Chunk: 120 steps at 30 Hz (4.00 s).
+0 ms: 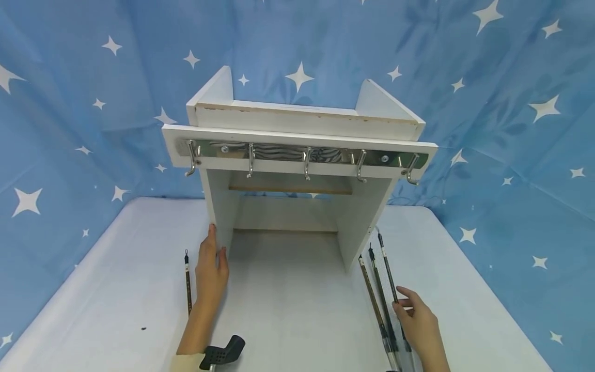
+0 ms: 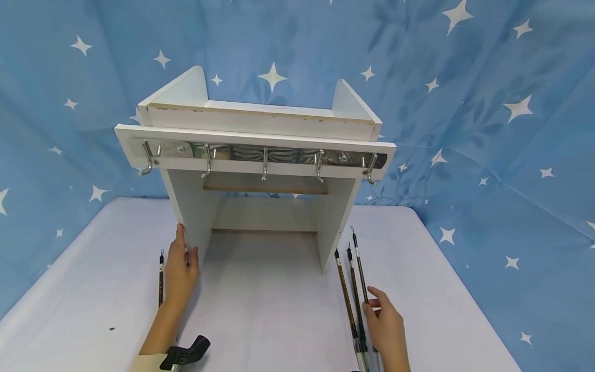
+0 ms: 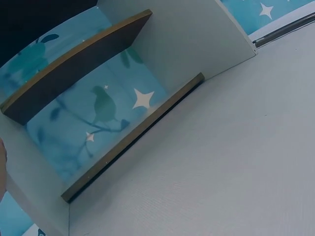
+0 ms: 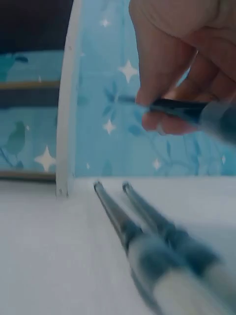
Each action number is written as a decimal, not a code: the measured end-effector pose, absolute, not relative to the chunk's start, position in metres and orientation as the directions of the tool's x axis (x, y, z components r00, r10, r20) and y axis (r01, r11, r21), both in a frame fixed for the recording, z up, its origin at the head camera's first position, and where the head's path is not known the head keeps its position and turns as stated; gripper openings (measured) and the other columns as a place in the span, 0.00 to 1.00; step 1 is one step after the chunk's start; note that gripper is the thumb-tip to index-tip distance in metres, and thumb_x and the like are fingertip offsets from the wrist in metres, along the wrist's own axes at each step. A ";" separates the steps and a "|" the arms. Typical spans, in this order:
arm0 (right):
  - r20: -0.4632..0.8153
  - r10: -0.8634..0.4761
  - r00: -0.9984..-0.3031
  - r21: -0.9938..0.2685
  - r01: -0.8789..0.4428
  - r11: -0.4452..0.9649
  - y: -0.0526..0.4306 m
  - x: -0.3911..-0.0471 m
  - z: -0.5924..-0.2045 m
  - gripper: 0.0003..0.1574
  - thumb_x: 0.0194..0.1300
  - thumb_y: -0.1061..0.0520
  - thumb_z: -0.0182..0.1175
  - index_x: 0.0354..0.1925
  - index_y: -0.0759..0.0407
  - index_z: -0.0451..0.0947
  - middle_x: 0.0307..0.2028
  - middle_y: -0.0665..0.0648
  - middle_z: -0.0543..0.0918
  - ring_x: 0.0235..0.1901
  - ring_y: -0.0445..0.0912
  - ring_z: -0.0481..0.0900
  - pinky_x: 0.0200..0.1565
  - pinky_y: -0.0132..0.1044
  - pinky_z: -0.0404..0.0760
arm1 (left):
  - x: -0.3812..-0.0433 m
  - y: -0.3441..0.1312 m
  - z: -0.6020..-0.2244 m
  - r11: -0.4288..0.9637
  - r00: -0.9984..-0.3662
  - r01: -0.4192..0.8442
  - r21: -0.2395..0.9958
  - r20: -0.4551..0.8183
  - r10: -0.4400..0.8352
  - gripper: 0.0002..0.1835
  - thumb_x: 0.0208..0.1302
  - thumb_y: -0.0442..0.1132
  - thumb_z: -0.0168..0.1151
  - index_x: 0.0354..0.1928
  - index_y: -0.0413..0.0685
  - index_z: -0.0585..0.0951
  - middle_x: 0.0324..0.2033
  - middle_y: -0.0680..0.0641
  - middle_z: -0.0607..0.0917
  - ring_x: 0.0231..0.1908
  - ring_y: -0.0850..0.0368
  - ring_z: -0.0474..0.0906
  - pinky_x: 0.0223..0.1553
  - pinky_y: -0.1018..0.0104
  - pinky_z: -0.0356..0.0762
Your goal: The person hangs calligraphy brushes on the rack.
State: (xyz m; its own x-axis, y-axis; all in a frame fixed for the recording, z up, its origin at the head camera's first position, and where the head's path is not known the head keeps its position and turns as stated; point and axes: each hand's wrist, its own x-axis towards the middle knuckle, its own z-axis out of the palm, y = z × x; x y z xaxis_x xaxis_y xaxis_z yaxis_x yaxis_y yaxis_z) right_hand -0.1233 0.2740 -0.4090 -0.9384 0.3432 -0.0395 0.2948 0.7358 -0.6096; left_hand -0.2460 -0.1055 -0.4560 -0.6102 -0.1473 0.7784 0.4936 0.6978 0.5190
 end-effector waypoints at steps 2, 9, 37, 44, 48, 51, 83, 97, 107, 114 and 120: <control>0.028 0.363 -0.931 -0.627 0.266 0.732 0.273 -0.123 -0.405 0.27 0.63 0.61 0.54 0.60 0.64 0.63 0.43 0.68 0.79 0.35 0.52 0.80 0.29 0.37 0.78 | -0.246 -0.106 -0.456 0.697 -0.610 0.493 0.521 0.778 -0.150 0.40 0.55 0.20 0.55 0.69 0.45 0.54 0.51 0.31 0.72 0.48 0.35 0.72 0.40 0.45 0.76; 0.341 0.422 -0.840 -0.608 0.145 0.780 0.304 -0.141 -0.464 0.27 0.64 0.43 0.53 0.61 0.36 0.63 0.41 0.45 0.81 0.33 0.33 0.79 0.31 0.25 0.76 | -0.246 -0.107 -0.453 0.698 -0.586 0.503 0.510 0.795 -0.158 0.40 0.53 0.19 0.56 0.68 0.43 0.56 0.50 0.31 0.73 0.48 0.35 0.73 0.40 0.46 0.75; 0.495 0.434 -0.753 -0.699 -0.048 0.714 0.220 -0.098 -0.351 0.25 0.60 0.64 0.58 0.57 0.56 0.71 0.35 0.39 0.77 0.31 0.22 0.71 0.35 0.11 0.68 | -0.248 -0.106 -0.453 0.682 -0.583 0.519 0.515 0.797 -0.158 0.40 0.53 0.19 0.56 0.68 0.46 0.58 0.48 0.31 0.74 0.48 0.35 0.73 0.41 0.45 0.76; 0.568 0.390 -0.725 -0.672 -0.134 0.729 0.231 -0.104 -0.364 0.26 0.60 0.64 0.59 0.57 0.57 0.71 0.36 0.55 0.82 0.31 0.22 0.71 0.34 0.10 0.68 | -0.246 -0.107 -0.452 0.686 -0.583 0.520 0.510 0.798 -0.151 0.41 0.52 0.18 0.56 0.68 0.46 0.57 0.49 0.32 0.74 0.48 0.35 0.73 0.41 0.46 0.77; 0.589 0.385 -0.711 -0.670 -0.163 0.724 0.240 -0.108 -0.374 0.26 0.60 0.62 0.59 0.57 0.55 0.71 0.37 0.51 0.82 0.31 0.23 0.72 0.33 0.11 0.68 | -0.246 -0.107 -0.452 0.687 -0.583 0.516 0.512 0.797 -0.156 0.41 0.52 0.19 0.57 0.68 0.46 0.57 0.48 0.32 0.74 0.48 0.36 0.74 0.41 0.46 0.76; 0.570 0.404 -0.716 -0.682 -0.138 0.718 0.233 -0.105 -0.365 0.25 0.61 0.61 0.58 0.57 0.54 0.71 0.36 0.52 0.81 0.31 0.23 0.72 0.33 0.11 0.68 | -0.247 -0.107 -0.452 0.683 -0.572 0.527 0.506 0.806 -0.156 0.41 0.51 0.18 0.57 0.68 0.45 0.57 0.48 0.31 0.74 0.47 0.35 0.73 0.40 0.45 0.76; 0.570 0.448 -0.688 -0.681 -0.091 0.727 0.222 -0.100 -0.345 0.26 0.59 0.65 0.59 0.57 0.57 0.72 0.35 0.55 0.81 0.30 0.22 0.69 0.30 0.11 0.68 | -0.247 -0.108 -0.453 0.673 -0.586 0.530 0.515 0.797 -0.148 0.39 0.54 0.20 0.56 0.68 0.47 0.57 0.48 0.32 0.74 0.47 0.38 0.74 0.38 0.48 0.78; 0.553 0.449 -0.702 -0.677 -0.064 0.733 0.215 -0.100 -0.339 0.25 0.59 0.65 0.58 0.57 0.60 0.71 0.36 0.60 0.80 0.30 0.21 0.67 0.30 0.11 0.68 | -0.248 -0.107 -0.452 0.681 -0.564 0.534 0.501 0.811 -0.155 0.41 0.51 0.18 0.56 0.68 0.47 0.58 0.48 0.32 0.74 0.46 0.36 0.75 0.34 0.47 0.78; 0.539 0.422 -0.729 -0.666 -0.061 0.744 0.213 -0.101 -0.341 0.26 0.59 0.64 0.59 0.56 0.57 0.72 0.35 0.57 0.81 0.29 0.22 0.67 0.29 0.12 0.68 | -0.248 -0.107 -0.453 0.683 -0.584 0.521 0.511 0.797 -0.151 0.40 0.53 0.19 0.56 0.69 0.47 0.57 0.49 0.32 0.73 0.46 0.36 0.75 0.35 0.47 0.78; 0.551 0.400 -0.732 -0.659 -0.087 0.748 0.213 -0.101 -0.343 0.26 0.58 0.66 0.60 0.56 0.58 0.72 0.35 0.59 0.81 0.29 0.21 0.66 0.28 0.13 0.68 | -0.247 -0.108 -0.452 0.680 -0.598 0.516 0.521 0.788 -0.150 0.39 0.54 0.20 0.55 0.68 0.46 0.57 0.49 0.32 0.73 0.48 0.36 0.74 0.38 0.47 0.78; 0.566 0.384 -0.729 -0.651 -0.109 0.751 0.217 -0.103 -0.349 0.25 0.58 0.65 0.60 0.56 0.58 0.72 0.35 0.59 0.81 0.29 0.22 0.67 0.28 0.13 0.68 | -0.247 -0.108 -0.452 0.679 -0.595 0.522 0.517 0.790 -0.144 0.38 0.55 0.21 0.55 0.68 0.45 0.57 0.50 0.32 0.73 0.48 0.37 0.74 0.37 0.47 0.78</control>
